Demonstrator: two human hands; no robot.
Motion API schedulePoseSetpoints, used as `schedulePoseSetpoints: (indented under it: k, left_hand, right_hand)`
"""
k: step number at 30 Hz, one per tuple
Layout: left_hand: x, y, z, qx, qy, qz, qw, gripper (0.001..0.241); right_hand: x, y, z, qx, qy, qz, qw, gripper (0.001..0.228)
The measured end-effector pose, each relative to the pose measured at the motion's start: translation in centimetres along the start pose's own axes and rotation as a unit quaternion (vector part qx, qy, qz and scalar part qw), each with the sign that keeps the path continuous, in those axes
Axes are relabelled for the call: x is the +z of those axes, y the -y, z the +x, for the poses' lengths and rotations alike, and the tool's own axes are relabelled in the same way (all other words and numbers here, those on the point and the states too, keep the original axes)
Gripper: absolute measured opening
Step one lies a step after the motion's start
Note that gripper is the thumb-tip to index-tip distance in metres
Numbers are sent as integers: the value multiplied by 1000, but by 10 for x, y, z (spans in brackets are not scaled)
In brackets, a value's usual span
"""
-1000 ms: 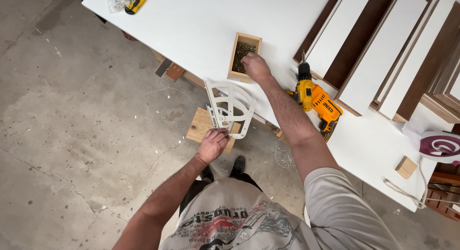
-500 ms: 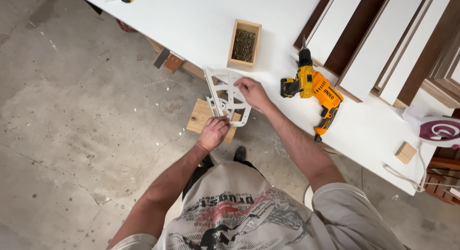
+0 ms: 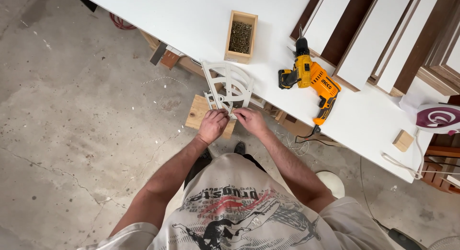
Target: Assembling shoe rack mechanisms by attaching plastic hinges to wooden blocks using a power drill and screws.
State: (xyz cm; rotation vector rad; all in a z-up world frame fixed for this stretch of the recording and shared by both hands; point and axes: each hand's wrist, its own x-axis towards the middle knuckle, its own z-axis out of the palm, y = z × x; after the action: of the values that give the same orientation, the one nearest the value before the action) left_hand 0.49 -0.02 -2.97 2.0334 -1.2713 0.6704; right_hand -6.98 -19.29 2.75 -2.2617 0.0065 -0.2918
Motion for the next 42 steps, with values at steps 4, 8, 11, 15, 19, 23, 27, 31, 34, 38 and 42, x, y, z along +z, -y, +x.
schedulePoseSetpoints:
  k: [4,8,11,15,19,23,27,31,34,38,42]
  left_hand:
    - [5,2,-7,-2,7,-11,1000,8]
    - [6,4,-8,0,8,-3,1000,8]
    - [1,3,-6,0,15,-12,1000,7]
    - [3,2,-7,-2,11,-8,1000,7]
    - [-1,0,-4,1,14,-10,1000,8]
    - [1,-2,-7,2,6,-9,1000,12]
    - [-4,-5,-2,-3,3,-12,1000,12]
    - [-3,-7,-4,2,-13,-7,1000,12]
    - [-5,-9,-3,0,-14,-5,1000,12]
    - [-7,-11,0,-4,-14,-6,1000,13]
    - [-4,-8,1,-3,-24,-18,1000,11]
  right_hand:
    - [4,-4,-1,-75,31,-39,996,14]
    - [14,-15,-4,-131,22,-61,989,13]
    - [19,-21,-6,-142,6,-65,988,12]
    - [14,-12,-5,-166,21,-116,979,9]
    - [18,-24,-3,-187,40,-154,969,4]
    - [29,-44,-3,-176,73,-177,966,9]
    - [27,-39,1,-182,71,-186,963,18]
    - [30,-32,0,-217,40,-209,953,27]
    - [31,-27,-1,-229,14,-226,947,31]
    - [37,-35,-8,-191,-11,-216,958,27]
    - [-12,-36,4,-30,-112,-152,982,21]
